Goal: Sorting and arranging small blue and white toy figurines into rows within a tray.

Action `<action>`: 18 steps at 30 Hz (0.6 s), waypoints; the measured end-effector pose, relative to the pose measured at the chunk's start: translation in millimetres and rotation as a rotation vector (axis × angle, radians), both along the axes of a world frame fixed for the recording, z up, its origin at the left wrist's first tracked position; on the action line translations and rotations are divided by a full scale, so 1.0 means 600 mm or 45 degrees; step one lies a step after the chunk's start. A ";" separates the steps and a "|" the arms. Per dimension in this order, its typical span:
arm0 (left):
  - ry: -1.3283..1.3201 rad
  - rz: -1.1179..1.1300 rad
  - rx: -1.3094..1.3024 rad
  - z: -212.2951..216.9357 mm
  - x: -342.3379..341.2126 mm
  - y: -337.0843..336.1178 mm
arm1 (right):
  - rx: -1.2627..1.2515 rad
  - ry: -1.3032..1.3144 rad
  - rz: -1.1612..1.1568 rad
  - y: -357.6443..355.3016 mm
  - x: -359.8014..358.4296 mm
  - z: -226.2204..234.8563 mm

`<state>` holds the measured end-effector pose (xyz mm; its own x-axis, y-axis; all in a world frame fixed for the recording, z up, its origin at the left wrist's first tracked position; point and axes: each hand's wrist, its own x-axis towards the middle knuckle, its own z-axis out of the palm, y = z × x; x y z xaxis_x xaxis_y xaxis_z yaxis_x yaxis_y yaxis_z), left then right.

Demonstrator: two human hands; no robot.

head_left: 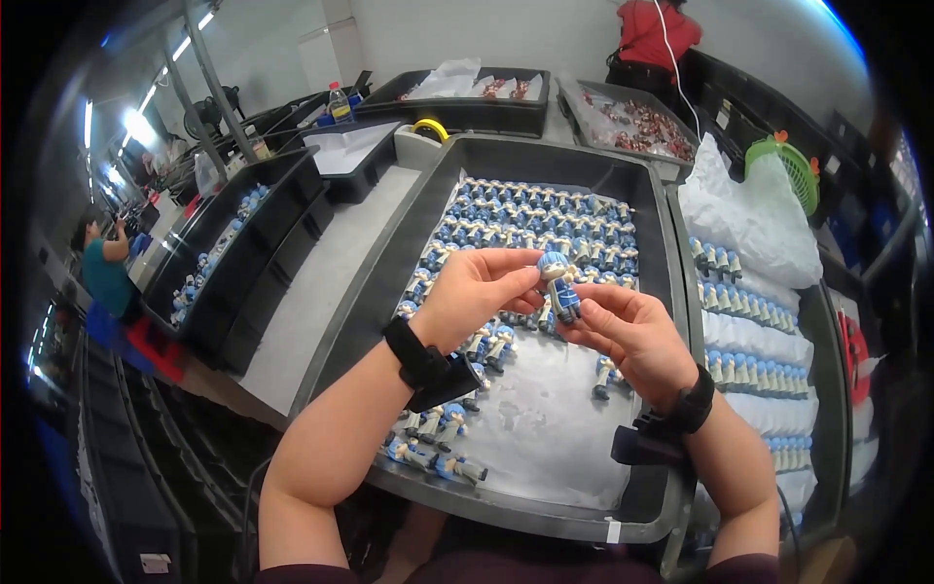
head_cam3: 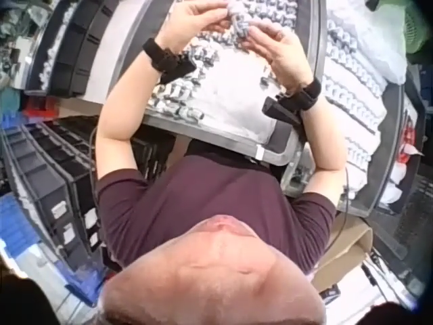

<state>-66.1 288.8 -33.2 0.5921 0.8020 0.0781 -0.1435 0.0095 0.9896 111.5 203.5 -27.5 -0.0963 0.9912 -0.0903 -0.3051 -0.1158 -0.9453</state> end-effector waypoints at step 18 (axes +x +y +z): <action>0.065 -0.034 0.153 -0.008 0.001 0.002 | -0.013 -0.032 -0.005 0.002 0.001 -0.008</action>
